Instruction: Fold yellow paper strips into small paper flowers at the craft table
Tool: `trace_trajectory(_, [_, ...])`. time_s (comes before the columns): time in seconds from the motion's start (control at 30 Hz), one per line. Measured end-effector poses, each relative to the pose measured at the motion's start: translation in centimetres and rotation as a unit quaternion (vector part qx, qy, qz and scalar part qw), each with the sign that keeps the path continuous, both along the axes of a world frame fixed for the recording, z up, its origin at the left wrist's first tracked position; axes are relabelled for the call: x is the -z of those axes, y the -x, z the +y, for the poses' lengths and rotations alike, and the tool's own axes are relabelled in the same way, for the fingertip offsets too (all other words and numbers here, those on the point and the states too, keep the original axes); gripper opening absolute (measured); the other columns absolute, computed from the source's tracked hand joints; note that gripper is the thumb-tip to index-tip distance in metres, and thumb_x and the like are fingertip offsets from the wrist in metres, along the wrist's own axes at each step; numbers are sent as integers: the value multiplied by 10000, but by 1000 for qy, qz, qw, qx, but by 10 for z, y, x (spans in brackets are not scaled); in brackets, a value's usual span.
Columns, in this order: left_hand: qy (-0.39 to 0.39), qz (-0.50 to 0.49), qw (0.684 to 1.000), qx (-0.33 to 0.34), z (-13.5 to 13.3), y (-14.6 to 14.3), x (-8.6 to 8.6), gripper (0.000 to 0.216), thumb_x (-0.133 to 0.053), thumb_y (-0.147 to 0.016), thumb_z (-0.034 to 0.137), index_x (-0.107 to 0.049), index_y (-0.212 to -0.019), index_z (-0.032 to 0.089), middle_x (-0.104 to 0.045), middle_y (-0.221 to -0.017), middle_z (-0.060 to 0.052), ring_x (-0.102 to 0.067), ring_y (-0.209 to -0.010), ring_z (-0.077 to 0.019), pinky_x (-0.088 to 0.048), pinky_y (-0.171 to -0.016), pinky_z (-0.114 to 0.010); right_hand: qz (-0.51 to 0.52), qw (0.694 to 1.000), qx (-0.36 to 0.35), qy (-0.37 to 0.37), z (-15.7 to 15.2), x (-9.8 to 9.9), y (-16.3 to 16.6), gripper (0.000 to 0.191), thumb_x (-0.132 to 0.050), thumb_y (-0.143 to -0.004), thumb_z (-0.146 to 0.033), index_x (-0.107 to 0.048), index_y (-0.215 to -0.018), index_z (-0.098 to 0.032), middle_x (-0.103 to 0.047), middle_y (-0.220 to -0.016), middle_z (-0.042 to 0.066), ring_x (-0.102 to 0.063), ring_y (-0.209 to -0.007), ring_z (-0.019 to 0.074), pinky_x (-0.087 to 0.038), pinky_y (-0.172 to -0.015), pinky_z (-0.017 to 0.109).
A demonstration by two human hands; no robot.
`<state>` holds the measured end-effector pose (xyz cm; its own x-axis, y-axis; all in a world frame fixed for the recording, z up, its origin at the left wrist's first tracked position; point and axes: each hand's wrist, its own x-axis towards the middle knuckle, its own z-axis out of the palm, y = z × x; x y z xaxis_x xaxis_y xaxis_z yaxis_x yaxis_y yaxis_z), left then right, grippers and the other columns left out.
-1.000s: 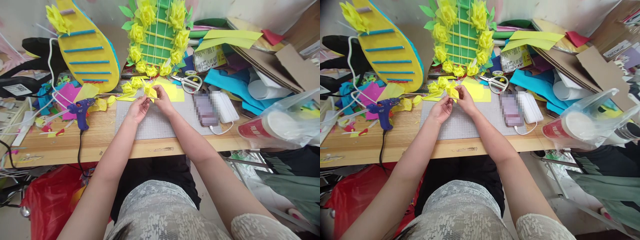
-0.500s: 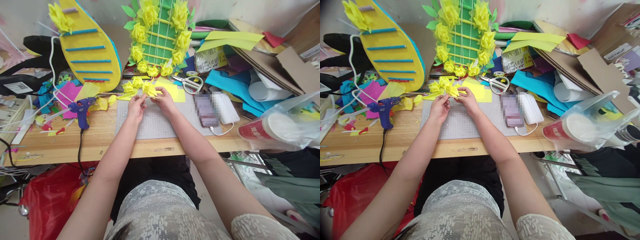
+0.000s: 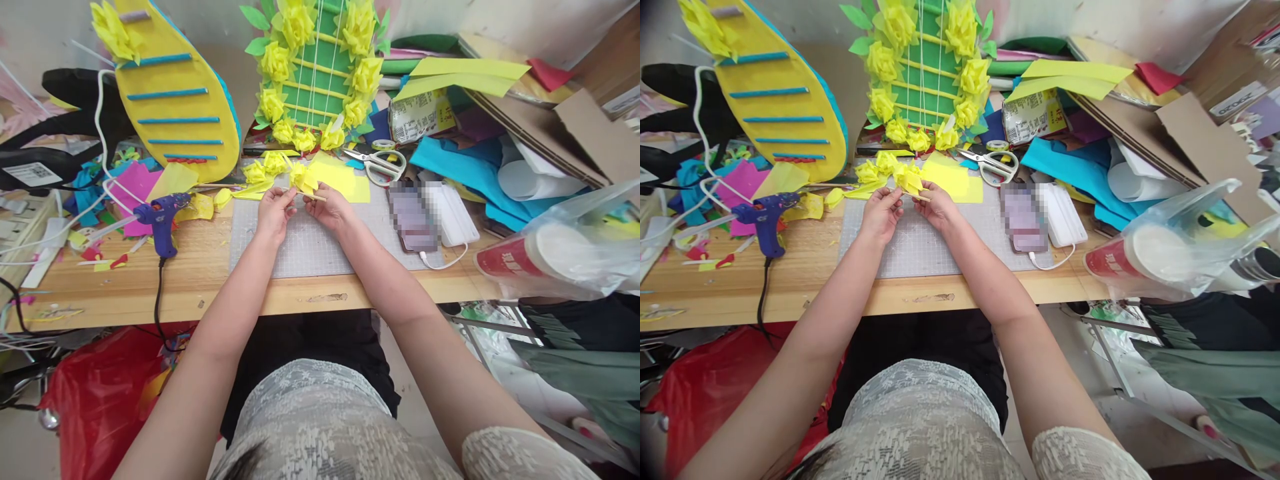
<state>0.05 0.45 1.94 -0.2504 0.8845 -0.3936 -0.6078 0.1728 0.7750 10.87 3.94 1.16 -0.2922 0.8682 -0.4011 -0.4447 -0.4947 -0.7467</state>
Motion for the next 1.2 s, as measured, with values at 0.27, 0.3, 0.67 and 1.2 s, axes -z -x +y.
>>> trace_trajectory(0.27, [-22, -40, 999, -14, 6, 3, 7, 315, -732, -679, 64, -446, -695, 196, -600, -588, 92, -606, -557, -42, -459, -547, -138, 35, 999, -14, 28, -3, -6, 1, 261, -457, -693, 52, -481, -796, -187, -551, -570, -85, -474, -451, 31, -399, -436, 129])
trace_trajectory(0.3, [-28, -46, 998, -11, 7, 3, 8, 317, -730, -680, 64, -441, -694, 194, -609, -596, 88, -614, -569, -45, -483, -595, -149, 41, 999, -20, 24, -3, -5, 0, 259, -470, -686, 46, -485, -799, -187, -556, -576, -83, -480, -459, 32, -404, -443, 130])
trace_trajectory(0.67, [-81, -16, 996, -43, 8, 0, 12, 472, -758, -630, 67, -313, -691, 215, -625, -609, 76, -658, -652, -88, -509, -790, -232, 73, 995, -61, 10, -4, -2, -6, 184, -519, -746, -41, -535, -850, -193, -620, -647, -64, -551, -536, 50, -475, -531, 160])
trace_trajectory(1.2, [-97, -15, 992, -79, 8, 1, 12, 463, -767, -640, 109, -321, -702, 217, -638, -650, 72, -686, -734, -101, -512, -767, -213, -2, 993, -93, -75, -3, -1, -6, 390, -751, -607, -92, -464, -849, -199, -644, -658, -73, -546, -520, 32, -445, -535, 146])
